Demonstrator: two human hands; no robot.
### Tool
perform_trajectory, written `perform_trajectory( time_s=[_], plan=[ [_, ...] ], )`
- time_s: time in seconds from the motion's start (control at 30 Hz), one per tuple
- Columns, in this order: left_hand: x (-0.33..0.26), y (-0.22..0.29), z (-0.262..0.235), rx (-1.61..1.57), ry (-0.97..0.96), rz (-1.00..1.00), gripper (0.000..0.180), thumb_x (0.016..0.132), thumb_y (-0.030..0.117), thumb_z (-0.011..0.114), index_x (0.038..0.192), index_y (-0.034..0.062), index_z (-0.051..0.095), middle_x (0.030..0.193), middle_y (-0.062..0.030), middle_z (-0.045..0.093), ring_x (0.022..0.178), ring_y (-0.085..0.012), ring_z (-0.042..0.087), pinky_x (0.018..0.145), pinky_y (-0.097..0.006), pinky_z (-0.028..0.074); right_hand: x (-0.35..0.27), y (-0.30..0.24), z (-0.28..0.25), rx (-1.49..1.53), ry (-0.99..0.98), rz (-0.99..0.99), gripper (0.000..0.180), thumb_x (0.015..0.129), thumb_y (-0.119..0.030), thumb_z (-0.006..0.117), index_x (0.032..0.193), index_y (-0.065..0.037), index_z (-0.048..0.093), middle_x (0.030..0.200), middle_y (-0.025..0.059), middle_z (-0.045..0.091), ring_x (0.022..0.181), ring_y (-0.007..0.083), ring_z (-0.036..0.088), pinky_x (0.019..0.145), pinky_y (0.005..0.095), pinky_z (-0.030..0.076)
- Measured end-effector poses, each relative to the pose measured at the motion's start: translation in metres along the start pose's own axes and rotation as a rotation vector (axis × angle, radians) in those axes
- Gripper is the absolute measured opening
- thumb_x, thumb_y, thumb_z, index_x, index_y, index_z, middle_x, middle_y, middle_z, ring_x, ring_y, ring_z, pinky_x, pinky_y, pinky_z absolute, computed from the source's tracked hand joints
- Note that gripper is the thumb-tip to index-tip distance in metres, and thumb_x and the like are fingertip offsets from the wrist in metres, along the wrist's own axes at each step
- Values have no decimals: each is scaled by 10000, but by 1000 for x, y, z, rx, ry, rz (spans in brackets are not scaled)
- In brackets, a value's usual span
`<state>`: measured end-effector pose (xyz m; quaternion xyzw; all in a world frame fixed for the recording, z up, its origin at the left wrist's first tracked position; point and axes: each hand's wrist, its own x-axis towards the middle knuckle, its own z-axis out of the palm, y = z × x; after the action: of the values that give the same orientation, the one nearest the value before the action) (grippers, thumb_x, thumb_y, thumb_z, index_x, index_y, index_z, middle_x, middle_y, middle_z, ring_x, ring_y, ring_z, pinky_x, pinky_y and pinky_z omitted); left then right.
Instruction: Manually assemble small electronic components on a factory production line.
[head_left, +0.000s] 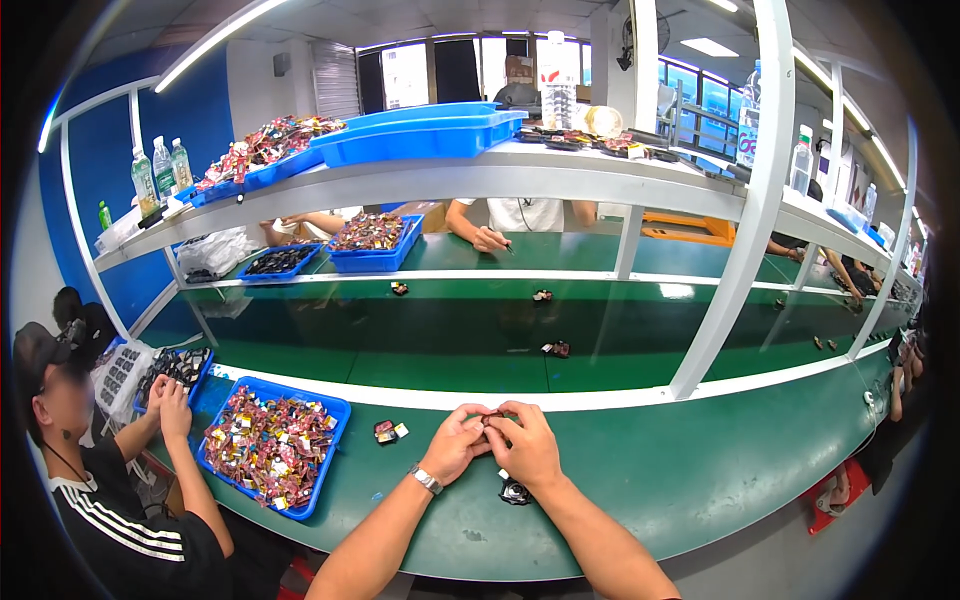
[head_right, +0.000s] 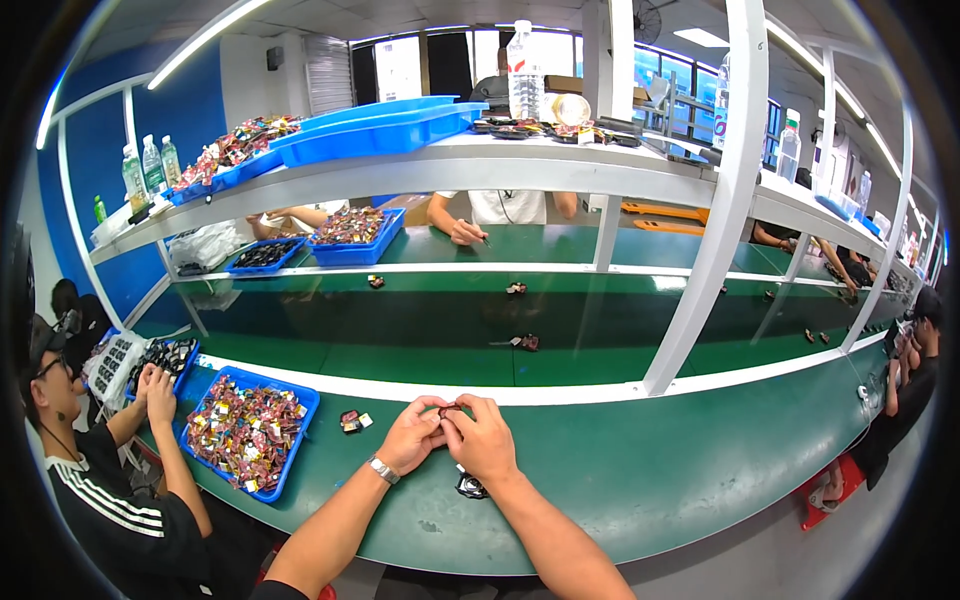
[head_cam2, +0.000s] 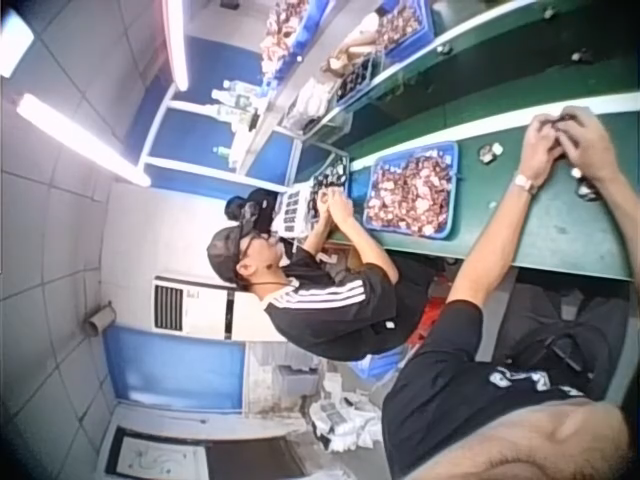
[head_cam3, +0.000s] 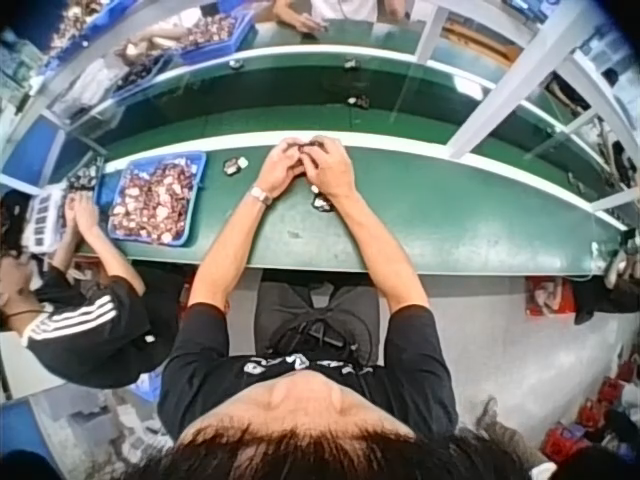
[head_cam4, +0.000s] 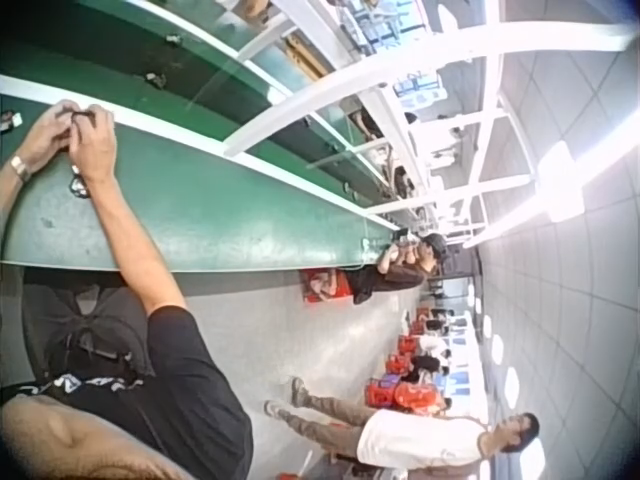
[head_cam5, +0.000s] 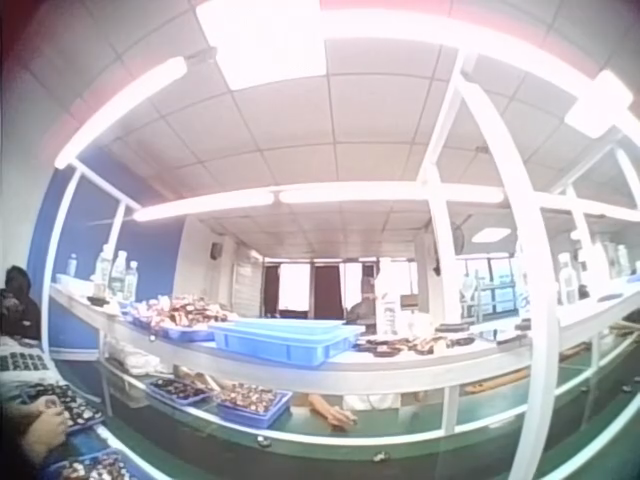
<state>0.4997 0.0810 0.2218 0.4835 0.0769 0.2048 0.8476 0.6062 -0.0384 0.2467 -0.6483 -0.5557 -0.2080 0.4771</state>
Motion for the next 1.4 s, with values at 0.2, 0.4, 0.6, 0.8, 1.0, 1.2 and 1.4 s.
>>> perform_trajectory(
  time_s=[0.2,0.4,0.6,0.8,1.0,1.2,1.4],
  plan=[
    [1,4,-2,-3,11,14,346,964,10,440,1308,43,410,1234,-137,571,1115,-236,592,971,-387,495,-2,0,6,29,-80,55,258,712,-98,765,956,-56,690,1117,109,639,977,289,621,837,374,531],
    [4,10,-3,62,130,117,376,973,35,464,1345,18,412,1359,-174,517,1203,-277,562,993,-387,496,28,111,-10,-219,40,271,137,714,-61,675,842,-17,656,915,174,654,843,356,615,788,436,507],
    [7,3,-8,282,106,88,245,971,23,474,1202,-40,525,1244,-200,595,1131,-275,615,945,-367,530,39,186,-39,-575,-149,622,365,741,-195,721,1065,-51,633,1009,143,670,1021,340,608,892,490,467],
    [9,1,-5,403,80,52,220,961,16,473,1156,-39,561,1170,-186,634,1058,-246,644,871,-339,546,59,209,-23,-624,-275,406,669,749,-318,763,1311,-62,507,1238,139,604,1191,314,524,1038,527,339],
    [8,2,-9,367,81,53,226,960,23,483,1165,-39,556,1127,-172,643,1003,-225,651,847,-331,549,69,197,-24,-415,-329,624,580,728,-226,797,1237,-51,582,1134,130,667,1137,316,564,1000,435,419],
    [10,9,-8,293,134,49,295,1022,165,430,1217,-35,525,1097,-151,644,897,-179,638,797,-313,542,42,114,-38,167,-330,251,510,726,-137,787,1196,-61,605,1115,106,673,1129,310,574,1002,390,435],
    [6,13,-21,218,-185,-217,389,1043,308,407,1188,-19,562,1019,-116,652,804,-161,633,742,-289,530,29,21,-49,274,-617,159,480,789,-96,722,1254,-110,602,1270,120,596,1243,305,499,1062,400,400]
  ],
)
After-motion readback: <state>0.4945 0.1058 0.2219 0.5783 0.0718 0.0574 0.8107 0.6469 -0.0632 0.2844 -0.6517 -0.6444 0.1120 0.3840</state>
